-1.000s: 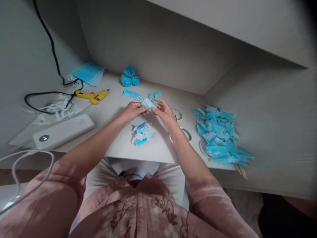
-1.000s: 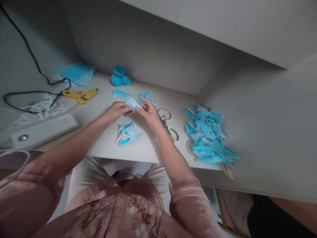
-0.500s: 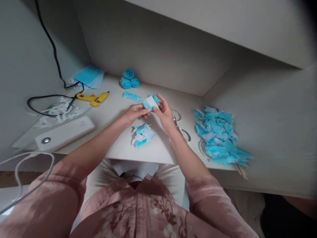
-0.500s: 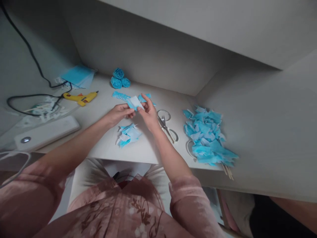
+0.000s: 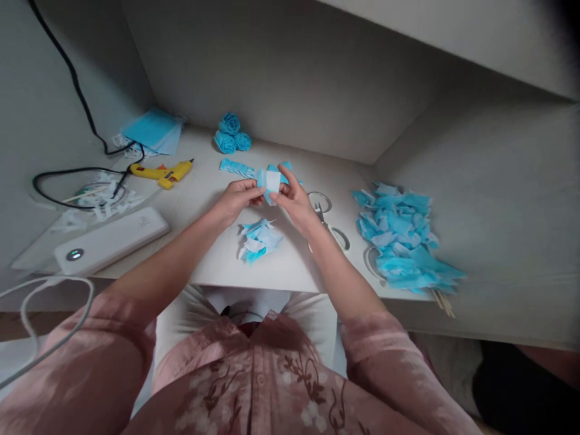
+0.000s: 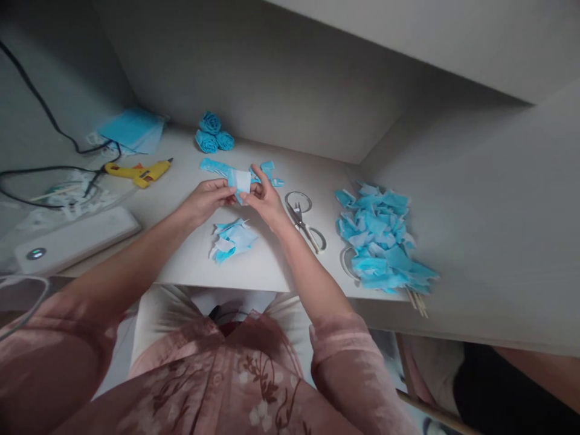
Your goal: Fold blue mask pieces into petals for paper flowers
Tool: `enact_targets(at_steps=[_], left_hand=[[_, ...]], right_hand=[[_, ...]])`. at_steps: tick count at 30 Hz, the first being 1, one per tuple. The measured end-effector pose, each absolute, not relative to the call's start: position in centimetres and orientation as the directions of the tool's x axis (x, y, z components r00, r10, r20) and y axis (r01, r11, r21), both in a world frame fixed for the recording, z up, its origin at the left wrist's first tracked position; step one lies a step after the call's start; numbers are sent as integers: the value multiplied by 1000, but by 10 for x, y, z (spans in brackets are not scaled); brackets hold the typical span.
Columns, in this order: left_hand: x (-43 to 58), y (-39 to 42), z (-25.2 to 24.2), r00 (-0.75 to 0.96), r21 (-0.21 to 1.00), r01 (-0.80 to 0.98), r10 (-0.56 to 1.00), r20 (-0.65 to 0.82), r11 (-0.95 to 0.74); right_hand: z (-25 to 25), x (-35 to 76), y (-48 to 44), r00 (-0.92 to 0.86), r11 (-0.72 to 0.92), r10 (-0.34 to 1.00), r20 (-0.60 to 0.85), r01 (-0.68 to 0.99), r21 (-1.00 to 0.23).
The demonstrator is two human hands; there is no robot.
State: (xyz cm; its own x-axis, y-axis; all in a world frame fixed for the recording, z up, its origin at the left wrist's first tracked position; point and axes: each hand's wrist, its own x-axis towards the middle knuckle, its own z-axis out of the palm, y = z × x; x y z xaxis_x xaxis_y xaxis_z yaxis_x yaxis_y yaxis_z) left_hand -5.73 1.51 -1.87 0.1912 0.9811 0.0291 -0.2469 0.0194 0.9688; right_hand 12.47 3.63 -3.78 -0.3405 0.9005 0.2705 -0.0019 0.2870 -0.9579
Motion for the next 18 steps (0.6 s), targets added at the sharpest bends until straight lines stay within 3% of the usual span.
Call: enact_targets(at_steps=[15, 18], left_hand=[[-57, 11, -16, 202, 963, -270, 978, 60, -4], [-59, 9, -14, 217, 983, -186, 975, 44, -3]], right_hand=[[-27, 125, 30, -289, 282, 919, 267, 12, -959], [-23, 130, 31, -306, 273, 920, 245, 50, -961]])
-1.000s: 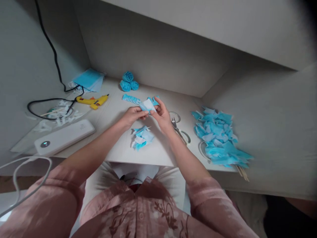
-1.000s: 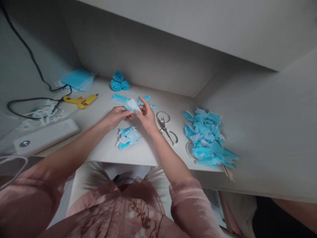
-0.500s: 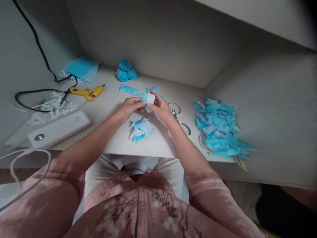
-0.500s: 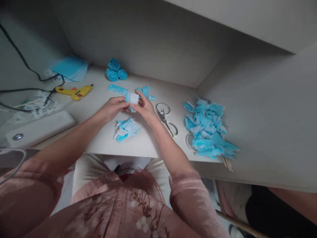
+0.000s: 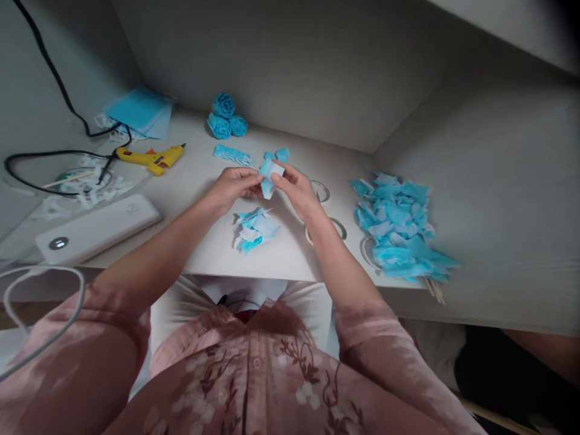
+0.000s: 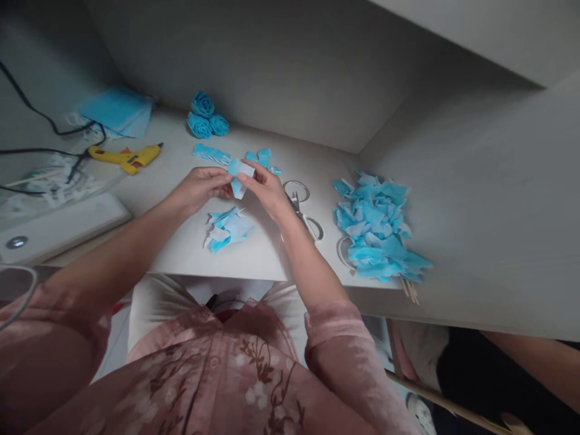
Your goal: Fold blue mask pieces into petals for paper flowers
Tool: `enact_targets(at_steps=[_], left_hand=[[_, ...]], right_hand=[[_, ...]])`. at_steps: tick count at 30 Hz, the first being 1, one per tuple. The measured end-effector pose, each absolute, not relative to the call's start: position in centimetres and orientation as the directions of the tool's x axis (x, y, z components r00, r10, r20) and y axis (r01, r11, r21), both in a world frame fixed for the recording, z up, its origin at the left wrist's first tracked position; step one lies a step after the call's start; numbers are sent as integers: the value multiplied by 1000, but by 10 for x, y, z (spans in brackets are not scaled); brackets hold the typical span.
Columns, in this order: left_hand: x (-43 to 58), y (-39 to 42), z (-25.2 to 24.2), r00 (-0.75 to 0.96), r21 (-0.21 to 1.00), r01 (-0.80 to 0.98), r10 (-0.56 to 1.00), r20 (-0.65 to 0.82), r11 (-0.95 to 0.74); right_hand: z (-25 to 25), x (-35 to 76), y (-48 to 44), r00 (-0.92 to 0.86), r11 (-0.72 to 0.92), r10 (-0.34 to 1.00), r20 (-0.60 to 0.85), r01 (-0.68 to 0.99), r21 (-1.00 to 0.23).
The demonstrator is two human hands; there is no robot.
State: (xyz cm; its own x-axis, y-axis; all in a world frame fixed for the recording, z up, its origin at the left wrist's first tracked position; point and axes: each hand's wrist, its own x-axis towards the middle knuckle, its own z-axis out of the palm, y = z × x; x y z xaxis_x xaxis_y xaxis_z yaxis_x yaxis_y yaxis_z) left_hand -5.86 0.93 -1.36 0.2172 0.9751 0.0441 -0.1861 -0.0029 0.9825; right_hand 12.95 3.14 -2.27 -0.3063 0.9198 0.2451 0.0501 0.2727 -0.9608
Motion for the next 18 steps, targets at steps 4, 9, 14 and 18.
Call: enact_targets(at_steps=[4, 9, 14, 18], left_hand=[[-58, 7, -12, 264, 999, -31, 964, 37, -30], [-55, 7, -11, 260, 998, -53, 966, -4, 18], [-57, 8, -10, 268, 985, -145, 962, -51, 93], [-59, 7, -10, 292, 979, -180, 955, -43, 99]], right_hand=[[-22, 131, 32, -296, 278, 922, 250, 56, -959], [-21, 129, 30, -245, 376, 910, 334, 149, -914], [-13, 132, 26, -279, 525, 843, 460, 244, -815], [-13, 134, 26, -278, 523, 844, 458, 244, -816]])
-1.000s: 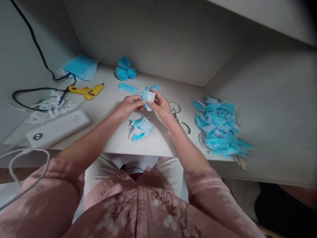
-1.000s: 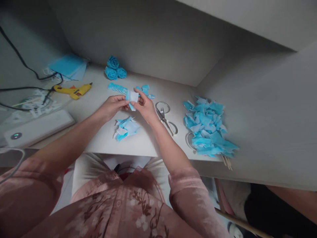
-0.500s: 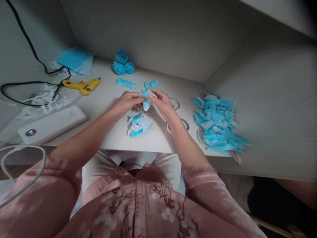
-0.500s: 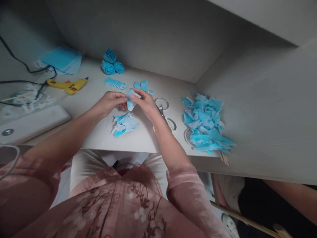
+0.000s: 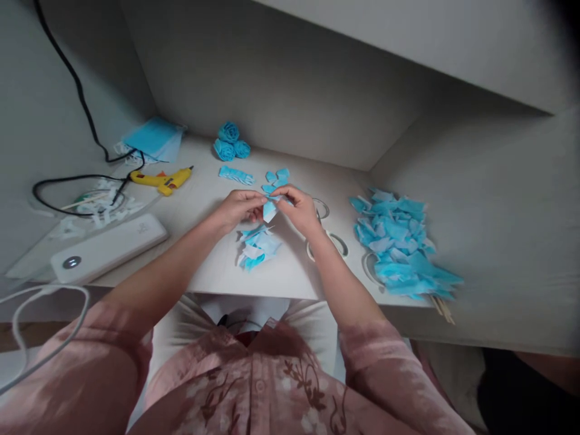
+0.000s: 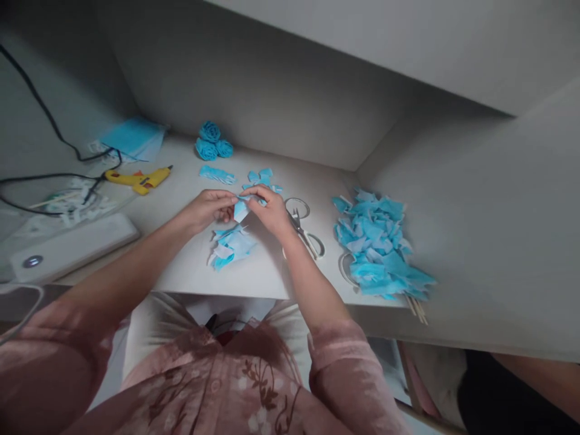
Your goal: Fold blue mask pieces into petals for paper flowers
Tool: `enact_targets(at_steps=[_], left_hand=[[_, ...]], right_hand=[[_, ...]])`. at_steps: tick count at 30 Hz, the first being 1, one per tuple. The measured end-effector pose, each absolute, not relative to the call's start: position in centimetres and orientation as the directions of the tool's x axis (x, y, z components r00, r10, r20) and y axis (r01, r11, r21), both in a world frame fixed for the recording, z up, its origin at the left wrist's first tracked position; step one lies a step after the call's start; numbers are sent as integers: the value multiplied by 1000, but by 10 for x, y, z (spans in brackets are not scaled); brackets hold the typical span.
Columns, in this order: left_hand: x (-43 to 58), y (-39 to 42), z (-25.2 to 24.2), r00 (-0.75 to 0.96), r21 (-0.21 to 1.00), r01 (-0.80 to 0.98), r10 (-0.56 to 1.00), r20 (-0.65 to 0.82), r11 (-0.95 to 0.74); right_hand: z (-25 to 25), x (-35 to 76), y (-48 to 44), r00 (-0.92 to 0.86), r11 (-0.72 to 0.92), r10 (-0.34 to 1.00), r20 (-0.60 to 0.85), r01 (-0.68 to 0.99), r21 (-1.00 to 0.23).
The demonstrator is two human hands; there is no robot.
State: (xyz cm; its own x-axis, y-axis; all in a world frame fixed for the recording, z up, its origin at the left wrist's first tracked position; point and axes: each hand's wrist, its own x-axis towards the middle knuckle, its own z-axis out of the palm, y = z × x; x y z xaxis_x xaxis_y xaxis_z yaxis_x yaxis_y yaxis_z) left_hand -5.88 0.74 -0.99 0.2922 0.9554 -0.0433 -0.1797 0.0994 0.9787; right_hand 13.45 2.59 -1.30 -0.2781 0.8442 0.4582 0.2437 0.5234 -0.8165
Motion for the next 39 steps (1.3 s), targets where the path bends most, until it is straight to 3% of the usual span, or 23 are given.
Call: enact_targets(at_steps=[5, 9, 17, 22, 26, 35, 39], left_hand=[[-59, 11, -12, 310, 983, -165, 951, -21, 76], [-57, 8, -10, 267, 988, -124, 962, -52, 88], [-58, 6, -10, 361, 997, -70, 933, -11, 39], [-54, 8, -10, 328, 994, -77, 943, -51, 80], [-53, 6, -8, 304, 989, -127, 952, -40, 82], [-57, 10, -14, 254, 970, -221, 966, -45, 104], [-59, 12, -14, 266, 967, -237, 963, -32, 97]], right_hand=[[-13, 135, 28, -266, 397, 895, 357, 112, -911], [-17, 135, 29, -282, 326, 916, 285, 112, -939], [-30, 134, 36, -197, 420, 898, 394, 112, -901], [-22, 132, 26, -115, 457, 889, 442, 271, -847], [-18, 131, 25, -121, 472, 879, 460, 342, -812], [-11, 131, 20, -260, 588, 806, 532, 252, -769], [-11, 133, 21, -272, 612, 789, 550, 289, -736]])
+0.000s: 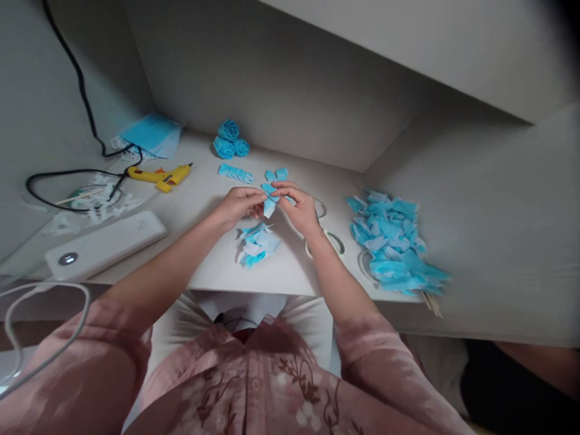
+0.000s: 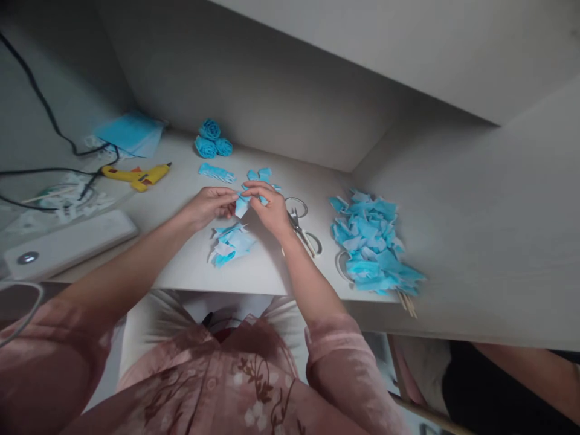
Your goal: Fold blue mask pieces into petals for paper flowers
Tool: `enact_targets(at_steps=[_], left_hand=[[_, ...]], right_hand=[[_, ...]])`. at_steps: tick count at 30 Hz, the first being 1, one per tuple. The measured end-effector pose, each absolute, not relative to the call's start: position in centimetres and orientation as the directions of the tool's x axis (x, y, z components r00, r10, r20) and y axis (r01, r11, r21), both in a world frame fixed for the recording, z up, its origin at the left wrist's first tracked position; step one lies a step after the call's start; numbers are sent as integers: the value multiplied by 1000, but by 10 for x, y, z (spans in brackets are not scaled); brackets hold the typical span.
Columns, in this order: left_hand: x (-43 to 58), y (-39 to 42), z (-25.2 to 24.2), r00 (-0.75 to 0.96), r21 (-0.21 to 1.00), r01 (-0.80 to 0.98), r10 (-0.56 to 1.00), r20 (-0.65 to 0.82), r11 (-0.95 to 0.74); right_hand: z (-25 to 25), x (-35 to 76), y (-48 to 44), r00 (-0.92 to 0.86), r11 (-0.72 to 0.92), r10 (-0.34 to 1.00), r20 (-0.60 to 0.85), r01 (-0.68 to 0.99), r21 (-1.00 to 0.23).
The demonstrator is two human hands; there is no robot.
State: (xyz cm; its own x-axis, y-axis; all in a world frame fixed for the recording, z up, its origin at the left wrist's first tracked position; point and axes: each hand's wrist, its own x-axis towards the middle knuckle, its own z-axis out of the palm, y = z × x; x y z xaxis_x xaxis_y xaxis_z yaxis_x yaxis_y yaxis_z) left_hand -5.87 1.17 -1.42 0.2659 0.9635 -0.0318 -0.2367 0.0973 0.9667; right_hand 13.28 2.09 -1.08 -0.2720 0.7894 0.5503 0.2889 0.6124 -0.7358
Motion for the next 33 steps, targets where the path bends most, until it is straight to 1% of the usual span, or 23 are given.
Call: enact_targets(at_steps=[6, 11, 14, 17, 19, 21, 27, 33], left_hand=[[-58, 10, -12, 260, 963, -254, 965, -17, 85], [-58, 9, -11, 212, 965, -252, 977, -22, 76], [-57, 9, -9, 150, 963, -262, 988, -26, 65], [-56, 10, -7, 101, 957, -288, 995, -15, 44], [-55, 11, -6, 80, 955, -296, 997, -4, 28], [-55, 12, -8, 72, 956, -293, 997, 6, 16], [-55, 12, -11, 76, 965, -261, 997, 17, 4], [-53, 10, -8, 30, 979, -203, 999, 35, -28]], right_hand=[[-12, 133, 23, -266, 613, 789, 553, 288, -736], [-13, 133, 23, -296, 604, 793, 533, 264, -752], [-12, 133, 23, -279, 499, 850, 448, 152, -853], [-11, 132, 24, -241, 283, 931, 273, 8, -959], [-12, 130, 23, -261, 145, 954, 150, -38, -989], [-13, 127, 22, -279, 73, 957, 82, -44, -996], [-15, 118, 19, -225, 62, 972, 64, -15, -998], [-13, 117, 16, -246, 35, 969, 41, -31, -999]])
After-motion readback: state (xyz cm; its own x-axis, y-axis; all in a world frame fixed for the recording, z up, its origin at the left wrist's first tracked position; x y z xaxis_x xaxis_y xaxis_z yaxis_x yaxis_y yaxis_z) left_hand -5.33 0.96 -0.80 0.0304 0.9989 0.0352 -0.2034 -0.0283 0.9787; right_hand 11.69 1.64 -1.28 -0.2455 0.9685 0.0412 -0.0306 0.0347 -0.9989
